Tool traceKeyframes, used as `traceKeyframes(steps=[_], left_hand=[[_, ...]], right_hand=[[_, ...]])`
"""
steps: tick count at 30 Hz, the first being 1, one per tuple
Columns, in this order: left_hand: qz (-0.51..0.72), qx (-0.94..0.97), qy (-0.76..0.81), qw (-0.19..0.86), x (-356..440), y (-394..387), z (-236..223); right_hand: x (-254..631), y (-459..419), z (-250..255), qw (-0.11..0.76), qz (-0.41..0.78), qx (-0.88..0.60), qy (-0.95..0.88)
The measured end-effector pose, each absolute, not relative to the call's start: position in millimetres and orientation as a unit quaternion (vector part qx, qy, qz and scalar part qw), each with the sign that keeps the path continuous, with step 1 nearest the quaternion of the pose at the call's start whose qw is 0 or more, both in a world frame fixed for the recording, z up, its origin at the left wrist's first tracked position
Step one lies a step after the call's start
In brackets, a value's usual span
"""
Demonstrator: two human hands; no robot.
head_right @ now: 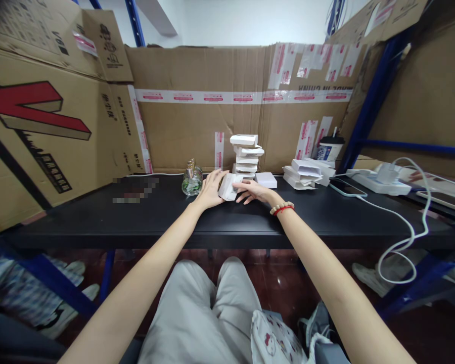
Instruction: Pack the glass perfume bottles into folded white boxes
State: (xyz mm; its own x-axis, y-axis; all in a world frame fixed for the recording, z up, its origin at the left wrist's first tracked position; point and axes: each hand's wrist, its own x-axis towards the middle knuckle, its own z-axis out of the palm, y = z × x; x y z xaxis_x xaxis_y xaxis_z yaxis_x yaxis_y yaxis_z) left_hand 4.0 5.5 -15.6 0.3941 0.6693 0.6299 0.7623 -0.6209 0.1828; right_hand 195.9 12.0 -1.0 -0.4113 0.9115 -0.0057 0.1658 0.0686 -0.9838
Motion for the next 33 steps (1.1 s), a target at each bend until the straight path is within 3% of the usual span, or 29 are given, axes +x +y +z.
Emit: traceKeyframes(steps=[8,19,28,33], left_hand=[[-0.317,-0.844,-0.427,0.075,4,6,-16],[-0.440,-0.734,-0.512,0.074,9,6,-10],[-0.525,-0.675,-0.507,-0.106,12,14,-14],[-0.576,-0.615,-0.523,-0.128,11,25,-14]], right_hand=[[195,14,0,0.312,0.555,-0.417,-0.648],[192,12,-5,0.319,0.470,-0.435,-0.699],[182,3,-5,0.330,0.487,-0.386,-0.711],[184,4,-4,0.333,0.526,-0.346,-0.702]])
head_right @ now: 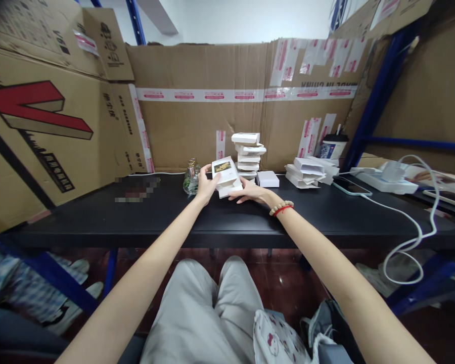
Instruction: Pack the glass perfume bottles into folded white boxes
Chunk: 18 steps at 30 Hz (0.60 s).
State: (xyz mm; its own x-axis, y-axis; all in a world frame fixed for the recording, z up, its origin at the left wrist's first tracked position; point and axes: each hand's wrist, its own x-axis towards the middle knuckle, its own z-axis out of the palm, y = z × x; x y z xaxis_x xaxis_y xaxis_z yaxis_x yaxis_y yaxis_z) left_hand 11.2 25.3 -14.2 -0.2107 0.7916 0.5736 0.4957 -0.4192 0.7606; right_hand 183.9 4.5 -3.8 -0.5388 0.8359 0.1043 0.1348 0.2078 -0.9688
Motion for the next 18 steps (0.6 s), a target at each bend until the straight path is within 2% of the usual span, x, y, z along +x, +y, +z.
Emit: traceKeyframes(steps=[3,8,14,18], left_hand=[[0.584,0.604,0.529,0.123,8.9,32.8,-14.6],[0.655,0.588,0.444,0.169,9.8,36.0,-16.6],[0.692,0.559,0.394,0.231,13.0,33.0,-15.4],[0.712,0.540,0.386,0.229,12.0,33.5,-12.4]], right_hand=[[186.5,7.8,-3.3,0.345,0.548,-0.320,-0.692],[189.2,8.6,-1.5,0.384,0.565,-0.304,-0.664],[189.4,5.6,2.4,0.383,0.584,-0.252,-0.670],[189.3,5.6,3.7,0.393,0.587,-0.246,-0.663]])
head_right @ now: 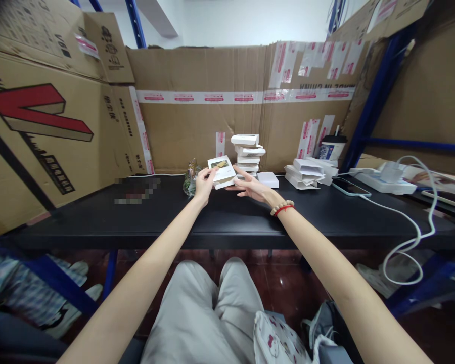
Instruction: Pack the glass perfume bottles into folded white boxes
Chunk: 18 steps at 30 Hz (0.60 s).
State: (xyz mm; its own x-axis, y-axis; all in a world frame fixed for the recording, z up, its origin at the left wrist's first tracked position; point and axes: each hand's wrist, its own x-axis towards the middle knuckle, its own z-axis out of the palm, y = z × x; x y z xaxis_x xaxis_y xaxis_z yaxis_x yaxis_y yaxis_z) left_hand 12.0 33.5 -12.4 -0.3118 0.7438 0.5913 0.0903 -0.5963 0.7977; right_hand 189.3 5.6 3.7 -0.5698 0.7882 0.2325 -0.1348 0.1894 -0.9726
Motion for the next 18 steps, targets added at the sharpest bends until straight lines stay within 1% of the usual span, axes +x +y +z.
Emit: traceKeyframes(steps=[3,10,18], left_hand=[[0.725,0.524,0.382,0.233,12,32,-10],[0.731,0.482,0.364,0.317,14,25,-7],[0.693,0.440,0.362,0.442,17,17,0]], right_hand=[[189,6,4,0.398,0.587,-0.250,-0.659],[189,8,1,0.418,0.575,-0.261,-0.653],[188,11,-1,0.431,0.551,-0.300,-0.648]])
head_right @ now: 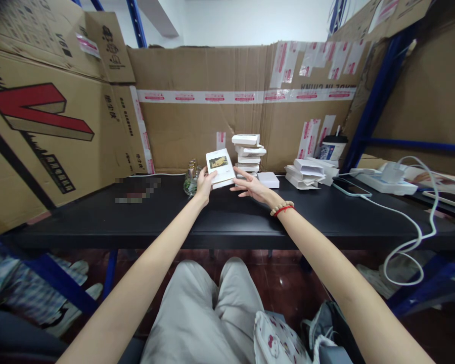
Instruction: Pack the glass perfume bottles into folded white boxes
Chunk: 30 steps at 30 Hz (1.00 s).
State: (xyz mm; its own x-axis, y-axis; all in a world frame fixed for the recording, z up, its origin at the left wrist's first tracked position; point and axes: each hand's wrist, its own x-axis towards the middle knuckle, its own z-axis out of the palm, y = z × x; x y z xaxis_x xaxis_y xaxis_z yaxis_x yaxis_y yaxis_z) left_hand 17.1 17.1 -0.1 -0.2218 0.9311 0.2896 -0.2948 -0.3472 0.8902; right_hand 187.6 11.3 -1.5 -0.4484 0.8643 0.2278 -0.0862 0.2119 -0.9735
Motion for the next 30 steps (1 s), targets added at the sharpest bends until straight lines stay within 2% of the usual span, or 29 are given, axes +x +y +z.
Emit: traceKeyframes(steps=[12,30], left_hand=[[0.644,0.433,0.352,0.523,17.7,13.0,1.3],[0.621,0.443,0.401,0.507,20.7,21.2,-5.8]], right_hand=[[185.5,13.2,-3.8,0.431,0.525,-0.339,-0.650],[185.9,15.8,-7.6,0.425,0.497,-0.338,-0.677]])
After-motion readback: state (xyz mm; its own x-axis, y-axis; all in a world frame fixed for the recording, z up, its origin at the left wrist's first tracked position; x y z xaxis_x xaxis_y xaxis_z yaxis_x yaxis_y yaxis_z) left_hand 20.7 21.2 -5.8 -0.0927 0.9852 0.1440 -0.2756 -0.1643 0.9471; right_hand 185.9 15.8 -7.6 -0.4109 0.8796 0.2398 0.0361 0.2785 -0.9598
